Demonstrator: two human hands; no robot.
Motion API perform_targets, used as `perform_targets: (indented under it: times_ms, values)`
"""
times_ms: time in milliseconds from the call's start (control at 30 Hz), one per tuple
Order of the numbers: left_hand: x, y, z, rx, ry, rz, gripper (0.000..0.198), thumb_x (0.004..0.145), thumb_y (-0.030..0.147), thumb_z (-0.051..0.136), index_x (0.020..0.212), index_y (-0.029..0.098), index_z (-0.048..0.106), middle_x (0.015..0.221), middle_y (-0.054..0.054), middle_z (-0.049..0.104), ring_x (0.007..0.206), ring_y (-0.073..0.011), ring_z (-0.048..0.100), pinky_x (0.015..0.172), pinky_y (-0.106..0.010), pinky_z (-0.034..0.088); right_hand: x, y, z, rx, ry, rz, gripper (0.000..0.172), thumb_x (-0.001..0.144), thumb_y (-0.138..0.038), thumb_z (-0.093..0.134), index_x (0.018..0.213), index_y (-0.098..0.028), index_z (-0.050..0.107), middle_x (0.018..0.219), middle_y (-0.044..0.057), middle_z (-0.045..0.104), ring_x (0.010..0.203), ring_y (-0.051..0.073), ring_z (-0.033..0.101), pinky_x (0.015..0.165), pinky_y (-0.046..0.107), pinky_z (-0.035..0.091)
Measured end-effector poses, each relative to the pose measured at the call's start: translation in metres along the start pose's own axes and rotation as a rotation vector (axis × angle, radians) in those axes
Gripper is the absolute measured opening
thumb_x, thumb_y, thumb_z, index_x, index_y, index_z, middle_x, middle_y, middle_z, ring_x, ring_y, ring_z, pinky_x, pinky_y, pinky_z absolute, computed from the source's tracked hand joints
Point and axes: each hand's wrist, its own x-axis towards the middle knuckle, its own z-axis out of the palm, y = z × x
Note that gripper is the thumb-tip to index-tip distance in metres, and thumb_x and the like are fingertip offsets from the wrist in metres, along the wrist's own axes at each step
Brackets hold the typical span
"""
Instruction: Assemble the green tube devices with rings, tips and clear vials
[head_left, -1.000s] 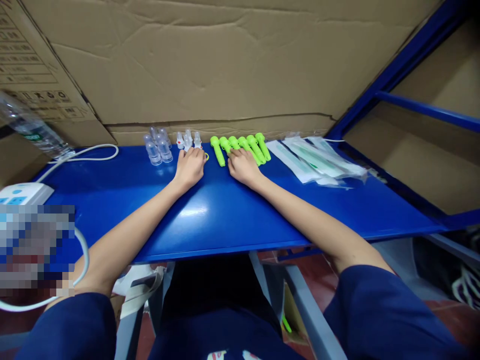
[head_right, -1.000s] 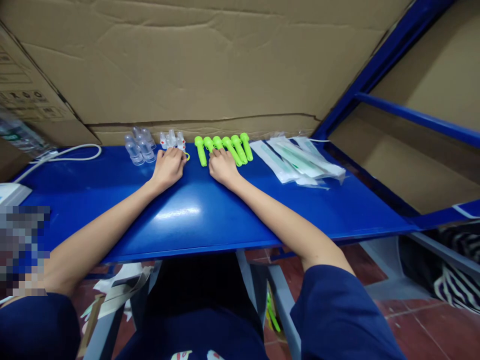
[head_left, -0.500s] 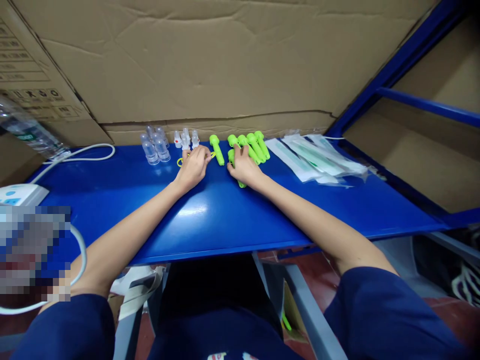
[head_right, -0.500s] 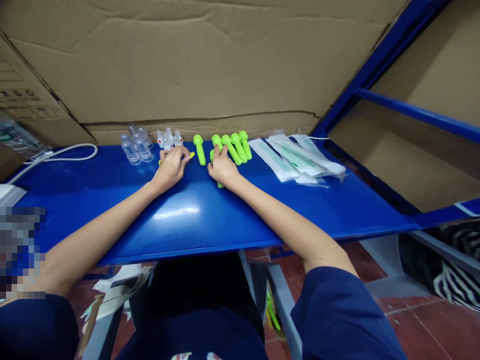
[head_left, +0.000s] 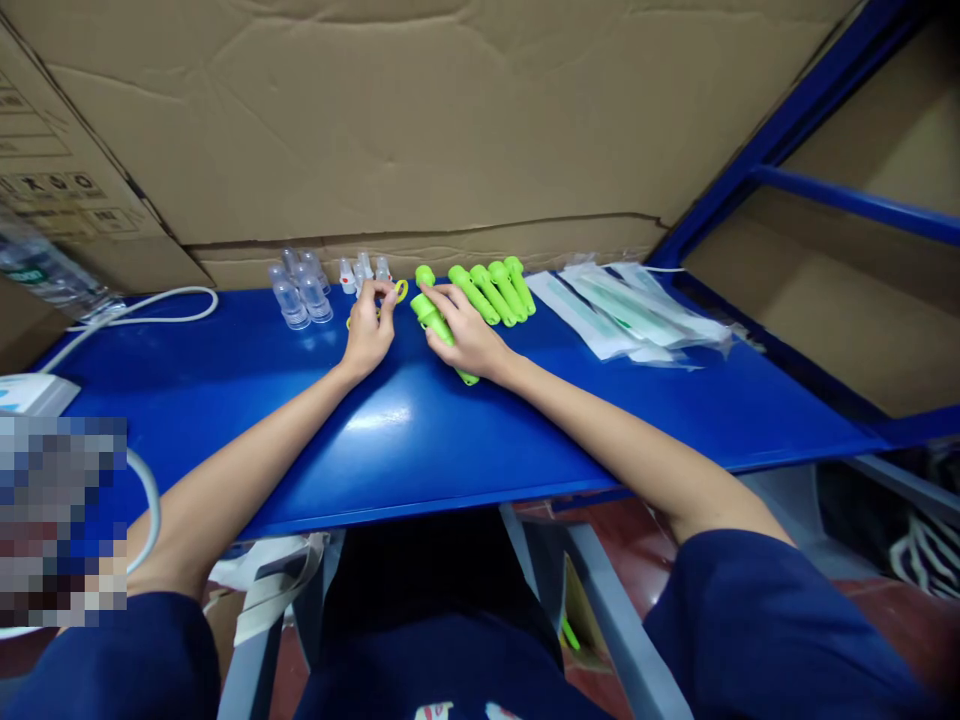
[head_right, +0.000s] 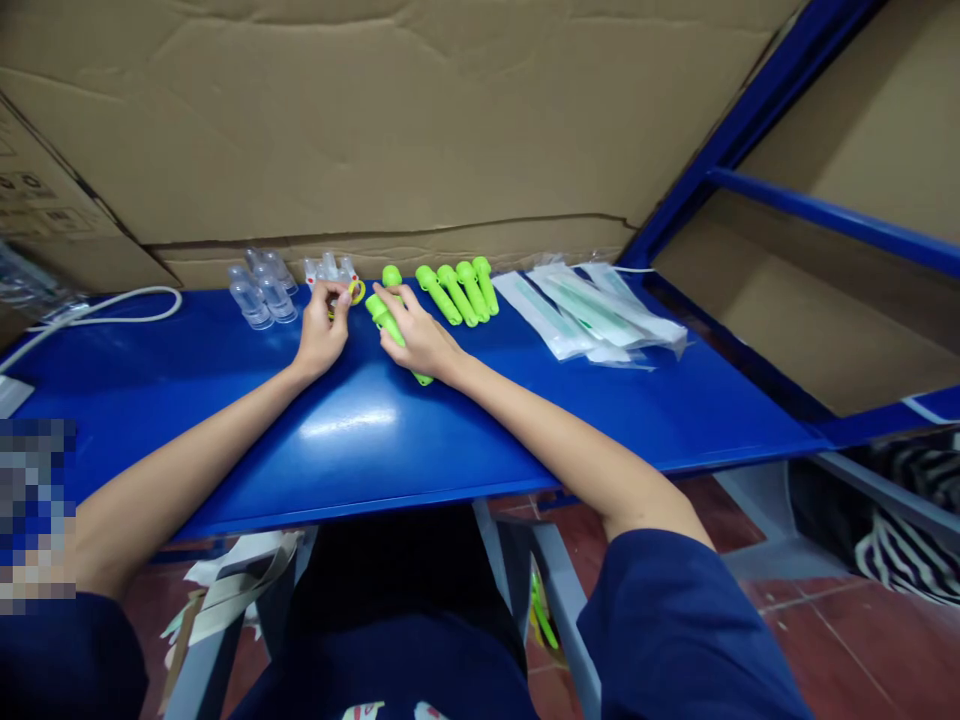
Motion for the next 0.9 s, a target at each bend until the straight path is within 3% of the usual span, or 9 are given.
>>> perform_targets:
  times_ms: [200,433,567,700,900]
  values:
    - [-0.001,0.006,0.001,-0.094,-0.189,0.037,0.046,0.106,0.065,0.039,0.106,0.022,0.054,0.107,-0.011,0.071,0.101,-0.0223,0.071,0.094,-0.041,0.056,-0.002,0.001,0.007,0.142,0.064,-0.062,0.057,0.092,-0.028,0.053,0.147,-0.014,0.044,0.144,0.021,0.056,0.139,0.031,0.053,0.119,0.052,0.046]
    - [-0.001,0.008,-0.001,-0.133,-0.203,-0.001,0.044,0.103,0.065,0.047,0.102,0.022,0.053,0.112,-0.011,0.07,0.105,-0.0211,0.07,0.094,-0.039,0.055,-0.005,-0.011,0.008,0.297,0.072,0.145,0.053,0.088,-0.032,0.057,0.137,-0.014,0.05,0.141,0.021,0.057,0.126,0.03,0.061,0.1,0.047,0.059]
    - [-0.001,0.02,-0.005,-0.122,-0.211,-0.025,0.042,0.102,0.064,0.05,0.1,0.022,0.053,0.113,-0.012,0.071,0.104,-0.0213,0.07,0.09,-0.037,0.056,-0.007,-0.024,0.005,0.367,0.014,0.261,0.062,0.089,-0.031,0.055,0.148,-0.018,0.041,0.156,0.019,0.048,0.139,0.031,0.055,0.104,0.049,0.058]
    - [-0.003,0.029,-0.004,-0.123,-0.229,-0.051,0.044,0.101,0.066,0.051,0.102,0.022,0.053,0.115,-0.012,0.071,0.108,-0.0219,0.07,0.09,-0.037,0.056,-0.007,-0.028,0.004,0.386,-0.026,0.259,0.079,0.089,-0.026,0.052,0.162,-0.02,0.024,0.169,0.016,0.036,0.151,0.03,0.045,0.109,0.051,0.056]
    - [0.004,0.031,0.004,-0.162,-0.262,-0.081,0.045,0.097,0.067,0.056,0.106,0.023,0.054,0.127,-0.014,0.064,0.112,-0.0239,0.07,0.087,-0.038,0.06,-0.006,-0.03,0.002,0.278,0.017,0.299,0.07,0.091,-0.024,0.049,0.159,-0.021,0.035,0.166,0.013,0.043,0.149,0.031,0.048,0.115,0.054,0.052]
